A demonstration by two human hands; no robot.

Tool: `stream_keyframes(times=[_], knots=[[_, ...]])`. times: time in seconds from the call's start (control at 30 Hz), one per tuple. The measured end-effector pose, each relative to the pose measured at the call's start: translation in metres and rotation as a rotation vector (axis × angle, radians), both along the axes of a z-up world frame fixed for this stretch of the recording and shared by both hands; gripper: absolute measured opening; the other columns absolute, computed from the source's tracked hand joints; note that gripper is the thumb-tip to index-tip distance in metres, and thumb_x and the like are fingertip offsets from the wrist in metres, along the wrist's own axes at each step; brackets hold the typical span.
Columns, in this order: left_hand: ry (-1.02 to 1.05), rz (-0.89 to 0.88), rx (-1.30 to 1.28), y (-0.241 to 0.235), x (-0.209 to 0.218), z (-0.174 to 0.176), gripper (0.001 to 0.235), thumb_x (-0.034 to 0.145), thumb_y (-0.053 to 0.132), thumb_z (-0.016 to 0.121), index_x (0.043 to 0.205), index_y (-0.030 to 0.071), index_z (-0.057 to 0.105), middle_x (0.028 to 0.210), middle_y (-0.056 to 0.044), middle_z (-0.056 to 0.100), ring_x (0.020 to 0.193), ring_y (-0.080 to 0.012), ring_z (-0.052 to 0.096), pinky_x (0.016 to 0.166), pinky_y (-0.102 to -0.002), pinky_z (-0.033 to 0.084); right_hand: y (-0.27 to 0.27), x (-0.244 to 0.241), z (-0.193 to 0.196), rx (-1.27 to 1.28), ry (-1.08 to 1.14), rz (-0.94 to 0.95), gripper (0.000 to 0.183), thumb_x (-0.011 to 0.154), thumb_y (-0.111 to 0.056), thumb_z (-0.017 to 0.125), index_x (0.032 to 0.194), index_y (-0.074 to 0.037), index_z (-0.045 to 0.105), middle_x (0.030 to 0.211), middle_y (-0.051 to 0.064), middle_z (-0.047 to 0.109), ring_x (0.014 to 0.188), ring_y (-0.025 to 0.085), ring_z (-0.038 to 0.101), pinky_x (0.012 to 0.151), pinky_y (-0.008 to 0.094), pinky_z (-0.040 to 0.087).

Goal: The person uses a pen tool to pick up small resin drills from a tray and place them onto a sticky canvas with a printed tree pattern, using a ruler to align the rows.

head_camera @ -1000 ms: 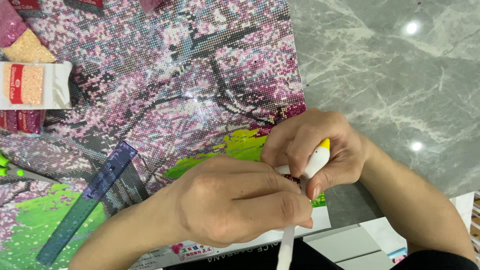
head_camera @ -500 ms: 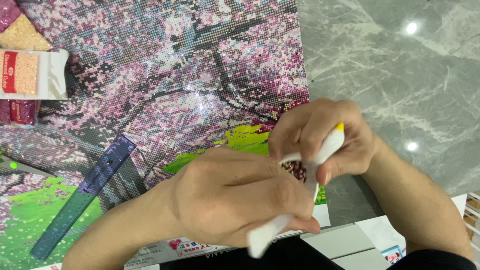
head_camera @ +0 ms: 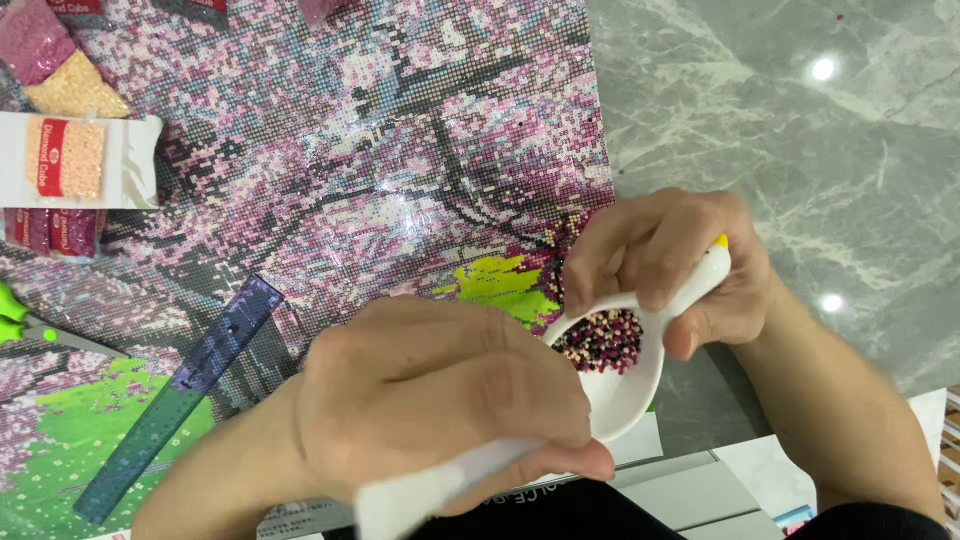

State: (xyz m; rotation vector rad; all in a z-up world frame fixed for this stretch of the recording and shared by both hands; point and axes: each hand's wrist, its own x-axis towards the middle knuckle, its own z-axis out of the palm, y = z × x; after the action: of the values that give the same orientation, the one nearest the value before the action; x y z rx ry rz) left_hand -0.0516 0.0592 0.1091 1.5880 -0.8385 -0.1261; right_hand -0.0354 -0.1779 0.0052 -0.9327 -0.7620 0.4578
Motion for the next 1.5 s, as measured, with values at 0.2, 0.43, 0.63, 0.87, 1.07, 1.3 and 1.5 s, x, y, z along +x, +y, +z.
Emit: stream_keyframes(times=[0.2,0.43,0.63,0.87,1.07,1.3,1.5], knots=[[-0.044,-0.152,0.047,0.000,-0.003,-0.008,0.010,0.099,0.006,0.057,0.094,0.003,0.065,0.092,-0.008,0.065,0.076,-0.0254,0.068,0.062,-0.035,0.055,0.002,-0.001,0.007,-0.002,0.008,0.016,0.021,0.096,-0.030,0.068,0.106,-0.016,0.056,0.099,0.027,0.061,0.065,0.024,0.065,0.055,0.027,0.057],[-0.051,-0.171,0.148,-0.001,-0.004,-0.005,0.019,0.101,0.006,0.046,0.096,0.006,0.064,0.094,-0.006,0.063,0.078,-0.0260,0.065,0.060,-0.037,0.051,0.006,-0.001,0.011,-0.031,-0.034,-0.005,0.022,0.095,-0.032,0.067,0.099,-0.014,0.056,0.097,0.027,0.063,0.064,0.024,0.065,0.057,0.029,0.057],[-0.169,-0.125,0.168,-0.003,-0.008,-0.010,0.017,0.101,0.003,0.047,0.093,0.006,0.062,0.092,-0.007,0.062,0.074,-0.0261,0.064,0.057,-0.037,0.049,0.007,-0.003,0.014,-0.025,0.015,0.021,0.021,0.095,-0.031,0.068,0.100,-0.015,0.056,0.097,0.027,0.063,0.064,0.023,0.065,0.059,0.028,0.059],[-0.143,-0.137,0.134,-0.004,-0.007,-0.014,0.013,0.101,0.004,0.051,0.096,0.002,0.063,0.094,-0.009,0.065,0.075,-0.0279,0.065,0.055,-0.038,0.049,0.007,-0.002,0.013,-0.067,-0.028,-0.008,0.022,0.094,-0.034,0.066,0.099,-0.016,0.055,0.097,0.026,0.064,0.069,0.025,0.068,0.061,0.030,0.059],[-0.145,-0.135,0.142,-0.004,-0.006,-0.014,0.012,0.101,0.003,0.053,0.098,0.000,0.064,0.094,-0.010,0.065,0.075,-0.0271,0.065,0.055,-0.038,0.048,0.006,0.000,0.007,-0.065,-0.076,-0.006,0.022,0.095,-0.034,0.065,0.099,-0.015,0.053,0.097,0.026,0.063,0.064,0.023,0.065,0.059,0.029,0.057],[-0.172,-0.114,0.194,-0.003,-0.007,-0.015,0.009,0.100,0.003,0.055,0.098,0.004,0.064,0.091,-0.006,0.063,0.076,-0.0238,0.064,0.052,-0.037,0.046,0.005,0.002,0.003,-0.060,-0.108,-0.009,0.022,0.095,-0.034,0.064,0.101,-0.015,0.053,0.099,0.027,0.063,0.055,0.018,0.063,0.057,0.028,0.055],[0.035,-0.137,0.007,-0.009,-0.004,-0.008,0.018,0.090,0.000,0.074,0.083,-0.003,0.057,0.083,-0.008,0.063,0.071,-0.0227,0.065,0.072,-0.033,0.060,-0.007,0.012,-0.004,-0.049,0.004,0.046,0.023,0.093,-0.030,0.068,0.101,-0.012,0.056,0.096,0.027,0.061,0.082,0.030,0.070,0.069,0.034,0.067]])
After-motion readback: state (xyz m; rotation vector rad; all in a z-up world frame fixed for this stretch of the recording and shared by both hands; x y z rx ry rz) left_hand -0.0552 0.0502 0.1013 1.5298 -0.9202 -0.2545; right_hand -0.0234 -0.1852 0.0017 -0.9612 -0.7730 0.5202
